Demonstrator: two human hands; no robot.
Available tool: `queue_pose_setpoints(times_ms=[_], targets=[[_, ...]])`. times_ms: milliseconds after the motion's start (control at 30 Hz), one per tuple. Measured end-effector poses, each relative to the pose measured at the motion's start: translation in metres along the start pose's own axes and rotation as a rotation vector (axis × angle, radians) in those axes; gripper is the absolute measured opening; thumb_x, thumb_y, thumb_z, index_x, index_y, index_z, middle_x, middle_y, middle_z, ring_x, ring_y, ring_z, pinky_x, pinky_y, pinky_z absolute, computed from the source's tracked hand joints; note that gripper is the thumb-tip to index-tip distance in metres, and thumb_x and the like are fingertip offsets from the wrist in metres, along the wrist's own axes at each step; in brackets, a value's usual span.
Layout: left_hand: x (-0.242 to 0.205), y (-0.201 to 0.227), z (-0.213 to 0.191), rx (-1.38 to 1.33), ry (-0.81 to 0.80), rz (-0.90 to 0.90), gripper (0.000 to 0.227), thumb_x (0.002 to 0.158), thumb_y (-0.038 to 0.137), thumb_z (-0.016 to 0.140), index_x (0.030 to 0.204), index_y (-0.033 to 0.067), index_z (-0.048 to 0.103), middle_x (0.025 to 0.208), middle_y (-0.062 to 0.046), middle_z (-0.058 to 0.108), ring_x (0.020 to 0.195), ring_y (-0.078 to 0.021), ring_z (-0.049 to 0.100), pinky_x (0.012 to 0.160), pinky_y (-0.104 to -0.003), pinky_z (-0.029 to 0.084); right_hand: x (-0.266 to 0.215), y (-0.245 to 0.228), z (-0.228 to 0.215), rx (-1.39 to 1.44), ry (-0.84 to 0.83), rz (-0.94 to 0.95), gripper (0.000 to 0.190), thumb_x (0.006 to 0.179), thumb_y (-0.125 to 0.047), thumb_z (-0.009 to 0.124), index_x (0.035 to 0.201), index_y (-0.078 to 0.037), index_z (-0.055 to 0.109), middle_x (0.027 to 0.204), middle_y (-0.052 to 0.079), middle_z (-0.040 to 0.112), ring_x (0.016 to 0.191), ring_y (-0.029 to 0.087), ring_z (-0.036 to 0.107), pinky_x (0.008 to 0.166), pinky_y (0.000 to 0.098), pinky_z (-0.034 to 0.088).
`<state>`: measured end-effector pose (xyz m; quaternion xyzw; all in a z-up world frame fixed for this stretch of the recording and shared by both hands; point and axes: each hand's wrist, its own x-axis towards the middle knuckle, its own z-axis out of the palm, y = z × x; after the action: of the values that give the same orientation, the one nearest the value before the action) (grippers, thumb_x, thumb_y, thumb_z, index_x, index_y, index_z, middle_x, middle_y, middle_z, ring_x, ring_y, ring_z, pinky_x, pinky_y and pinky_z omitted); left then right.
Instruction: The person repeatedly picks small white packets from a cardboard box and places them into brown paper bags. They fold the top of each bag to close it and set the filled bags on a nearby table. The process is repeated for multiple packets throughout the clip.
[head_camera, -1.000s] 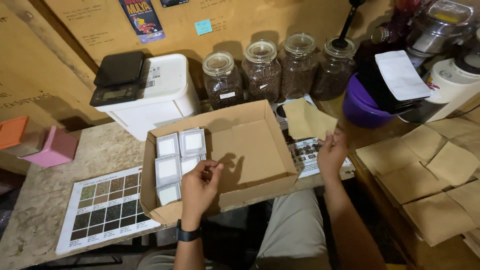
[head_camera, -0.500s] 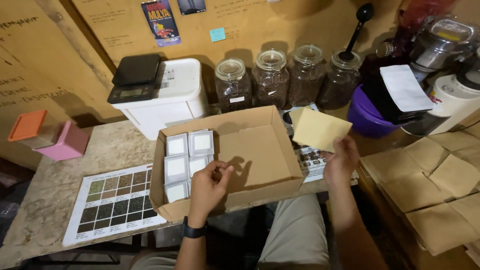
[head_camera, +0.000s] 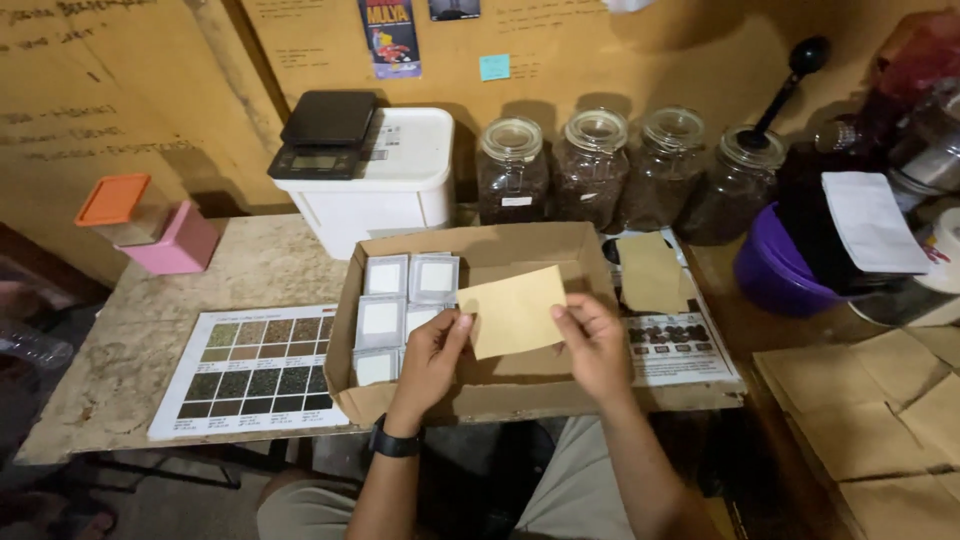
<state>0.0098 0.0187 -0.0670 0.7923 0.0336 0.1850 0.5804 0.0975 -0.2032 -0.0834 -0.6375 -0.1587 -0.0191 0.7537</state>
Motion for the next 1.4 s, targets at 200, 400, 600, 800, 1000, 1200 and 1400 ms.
queue_pose_setpoints(times_ms=[200,400,600,800,1000,1200,1400], targets=[[0.003,-0.012,0.003,-0.1,0.077,-0.029,0.025,0.097,0.011,0.068,0.075,0.0017,0.068,0.054,-0.007,0.058,0.06,-0.0148,0.051,0.056,-0.027,0.043,-0.002,-0.006,0.017,-0.188,0.057,-0.071,0.012,0.095,-0.011,0.073,0.104,-0.003,0.074,0.085,0.011,0.08,0.06,0.012,0.069,0.048,0.0249,0.057],[-0.002,-0.003,0.007,-0.061,0.203,0.018,0.025,0.095,0.011,0.071,0.071,0.0033,0.068,0.048,-0.008,0.057,0.054,-0.0127,0.051,0.051,-0.026,0.041,-0.003,-0.004,0.022,-0.263,0.068,-0.091,0.018,0.095,-0.014,0.075,0.107,-0.001,0.074,0.094,0.017,0.081,0.08,0.016,0.075,0.069,0.0362,0.064],[-0.017,-0.006,-0.009,-0.219,0.284,0.002,0.022,0.1,0.01,0.065,0.079,0.0029,0.068,0.059,-0.005,0.059,0.066,-0.0129,0.051,0.061,-0.027,0.044,-0.006,0.004,0.024,-0.473,0.01,-0.206,0.026,0.081,-0.013,0.087,0.102,-0.008,0.075,0.082,0.009,0.081,0.066,0.019,0.074,0.059,0.0284,0.058],[-0.032,-0.005,-0.029,-0.229,0.273,0.007,0.025,0.104,0.012,0.06,0.084,0.0016,0.07,0.064,-0.005,0.06,0.07,-0.0135,0.053,0.066,-0.029,0.048,-0.019,-0.034,0.029,-0.615,-0.636,-0.277,0.04,0.066,-0.012,0.091,0.101,-0.001,0.073,0.082,0.022,0.079,0.073,0.039,0.076,0.068,0.0475,0.06],[-0.062,0.009,-0.047,-0.076,0.263,-0.009,0.023,0.103,0.027,0.059,0.087,0.0115,0.063,0.068,0.006,0.052,0.065,-0.0056,0.048,0.063,-0.023,0.041,-0.009,-0.006,0.024,-0.795,-0.708,-0.271,0.031,0.073,-0.037,0.093,0.088,-0.017,0.075,0.081,-0.002,0.081,0.074,0.014,0.077,0.072,0.0309,0.06],[-0.082,-0.004,-0.06,-0.132,0.335,-0.054,0.02,0.101,0.022,0.063,0.086,0.0087,0.068,0.079,0.006,0.059,0.077,-0.0048,0.049,0.07,-0.022,0.041,-0.009,-0.009,0.025,-0.794,-0.658,-0.254,0.026,0.076,-0.03,0.091,0.086,-0.014,0.074,0.077,0.001,0.078,0.074,0.016,0.073,0.067,0.0314,0.059],[-0.069,0.006,-0.049,-0.139,0.547,0.091,0.014,0.098,0.015,0.068,0.092,0.0034,0.073,0.091,-0.003,0.072,0.088,-0.0111,0.063,0.08,-0.025,0.05,-0.01,-0.007,0.027,-0.738,-0.592,-0.406,0.039,0.072,-0.043,0.092,0.085,-0.012,0.072,0.079,0.001,0.077,0.073,0.014,0.074,0.064,0.0264,0.063]])
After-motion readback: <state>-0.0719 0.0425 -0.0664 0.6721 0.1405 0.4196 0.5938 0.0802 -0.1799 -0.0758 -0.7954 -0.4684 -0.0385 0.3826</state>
